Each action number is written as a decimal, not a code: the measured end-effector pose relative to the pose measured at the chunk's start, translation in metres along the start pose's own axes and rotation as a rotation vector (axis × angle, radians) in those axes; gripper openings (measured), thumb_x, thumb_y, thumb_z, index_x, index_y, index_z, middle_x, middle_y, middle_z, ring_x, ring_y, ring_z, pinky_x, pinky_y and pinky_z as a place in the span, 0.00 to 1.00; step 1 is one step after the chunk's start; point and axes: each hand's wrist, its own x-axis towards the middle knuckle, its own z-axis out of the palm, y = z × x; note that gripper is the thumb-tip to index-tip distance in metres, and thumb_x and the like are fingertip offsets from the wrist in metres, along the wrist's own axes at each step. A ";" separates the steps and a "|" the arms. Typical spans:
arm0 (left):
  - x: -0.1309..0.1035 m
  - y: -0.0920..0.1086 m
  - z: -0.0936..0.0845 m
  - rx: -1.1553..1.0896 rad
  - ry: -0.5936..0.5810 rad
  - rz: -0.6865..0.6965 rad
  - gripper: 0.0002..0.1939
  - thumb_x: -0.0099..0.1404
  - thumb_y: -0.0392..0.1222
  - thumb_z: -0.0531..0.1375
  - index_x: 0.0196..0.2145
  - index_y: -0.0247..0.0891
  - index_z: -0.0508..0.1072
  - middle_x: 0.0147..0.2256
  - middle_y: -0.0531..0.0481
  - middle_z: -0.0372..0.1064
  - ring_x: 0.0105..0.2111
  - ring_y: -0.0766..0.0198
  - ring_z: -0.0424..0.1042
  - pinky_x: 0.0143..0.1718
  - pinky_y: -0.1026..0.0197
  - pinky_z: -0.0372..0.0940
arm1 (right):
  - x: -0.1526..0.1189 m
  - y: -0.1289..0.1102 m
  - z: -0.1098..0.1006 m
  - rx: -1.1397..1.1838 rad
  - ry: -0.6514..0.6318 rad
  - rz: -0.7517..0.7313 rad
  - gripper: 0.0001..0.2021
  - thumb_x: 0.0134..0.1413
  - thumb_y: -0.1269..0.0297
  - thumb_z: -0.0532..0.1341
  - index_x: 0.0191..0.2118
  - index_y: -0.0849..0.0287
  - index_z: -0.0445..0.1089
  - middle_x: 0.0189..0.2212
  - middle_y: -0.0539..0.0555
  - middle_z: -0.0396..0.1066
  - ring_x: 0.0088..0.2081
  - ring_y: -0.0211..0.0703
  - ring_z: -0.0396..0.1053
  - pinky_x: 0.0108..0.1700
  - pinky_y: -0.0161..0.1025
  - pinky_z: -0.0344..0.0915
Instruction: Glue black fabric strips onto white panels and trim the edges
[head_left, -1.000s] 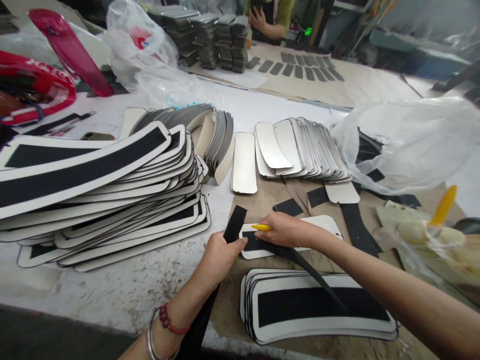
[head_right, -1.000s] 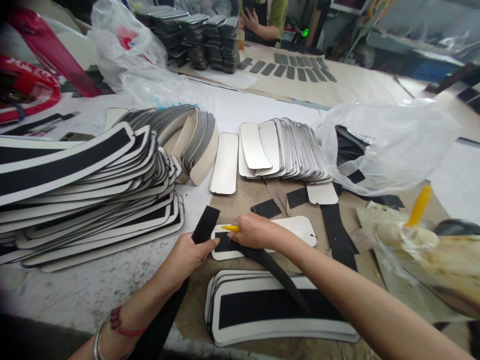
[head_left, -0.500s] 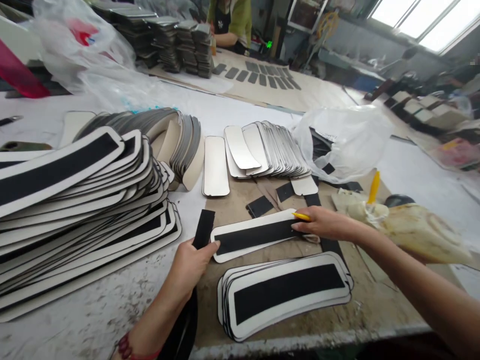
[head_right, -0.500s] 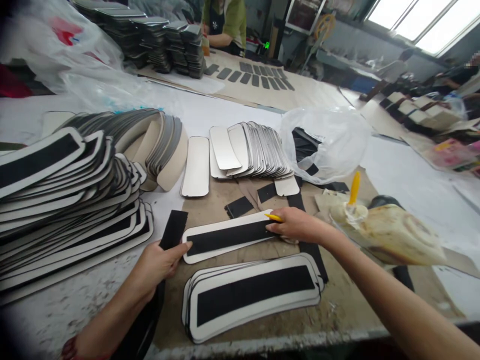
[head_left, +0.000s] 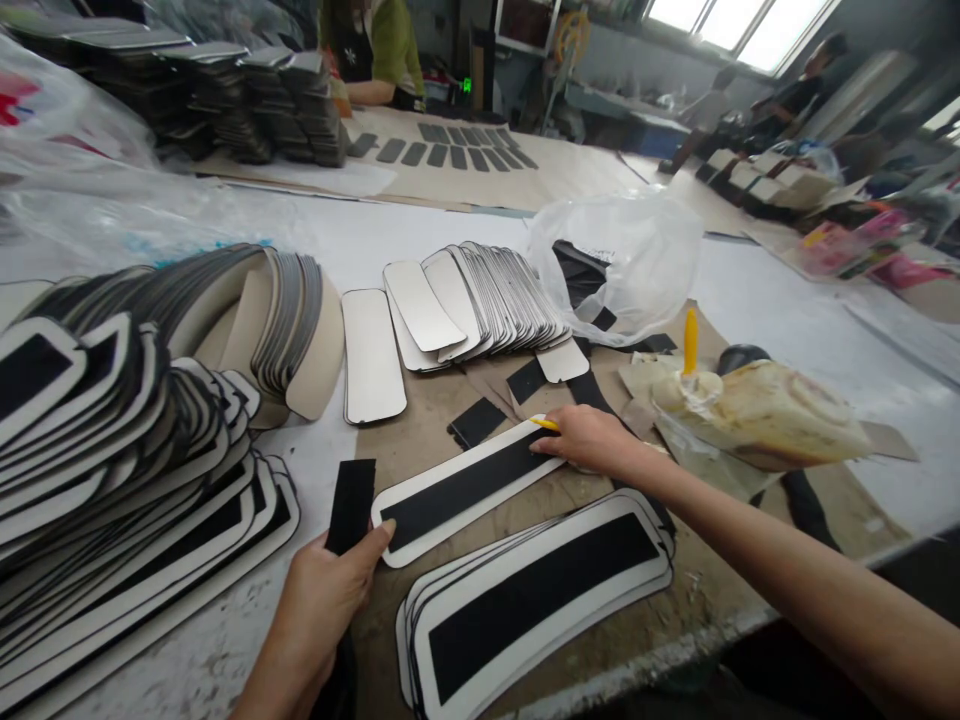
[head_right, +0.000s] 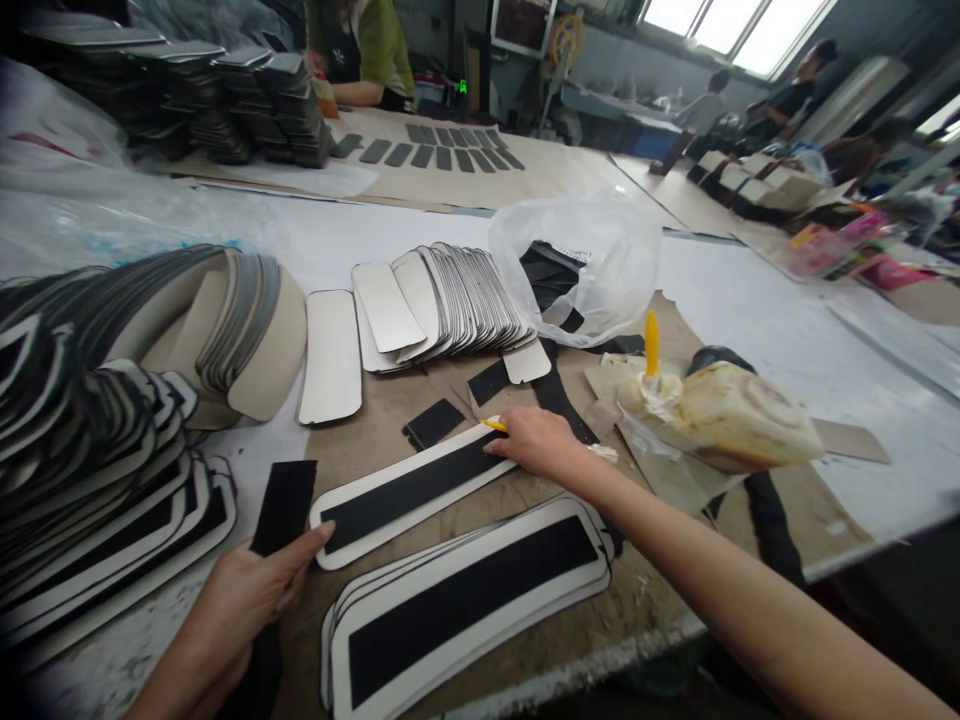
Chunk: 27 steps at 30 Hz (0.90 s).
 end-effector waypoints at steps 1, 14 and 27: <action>-0.001 0.001 0.000 0.005 -0.002 -0.003 0.22 0.45 0.55 0.64 0.16 0.40 0.57 0.08 0.61 0.47 0.12 0.72 0.46 0.16 0.66 0.40 | 0.001 0.000 0.001 0.002 -0.002 0.000 0.20 0.49 0.47 0.57 0.38 0.59 0.71 0.35 0.59 0.73 0.38 0.50 0.70 0.33 0.37 0.59; 0.001 -0.001 0.002 0.044 0.045 -0.021 0.20 0.43 0.55 0.64 0.16 0.40 0.59 0.08 0.61 0.47 0.11 0.72 0.46 0.16 0.65 0.40 | 0.009 0.004 0.002 0.029 -0.028 -0.031 0.20 0.50 0.47 0.57 0.38 0.59 0.71 0.37 0.59 0.73 0.40 0.51 0.70 0.34 0.37 0.60; -0.003 0.008 0.005 0.046 0.037 -0.006 0.20 0.41 0.57 0.63 0.16 0.40 0.59 0.07 0.61 0.46 0.10 0.71 0.45 0.16 0.65 0.40 | 0.008 0.015 -0.002 -0.023 0.053 0.056 0.21 0.48 0.46 0.58 0.34 0.61 0.72 0.34 0.63 0.73 0.39 0.56 0.70 0.37 0.43 0.61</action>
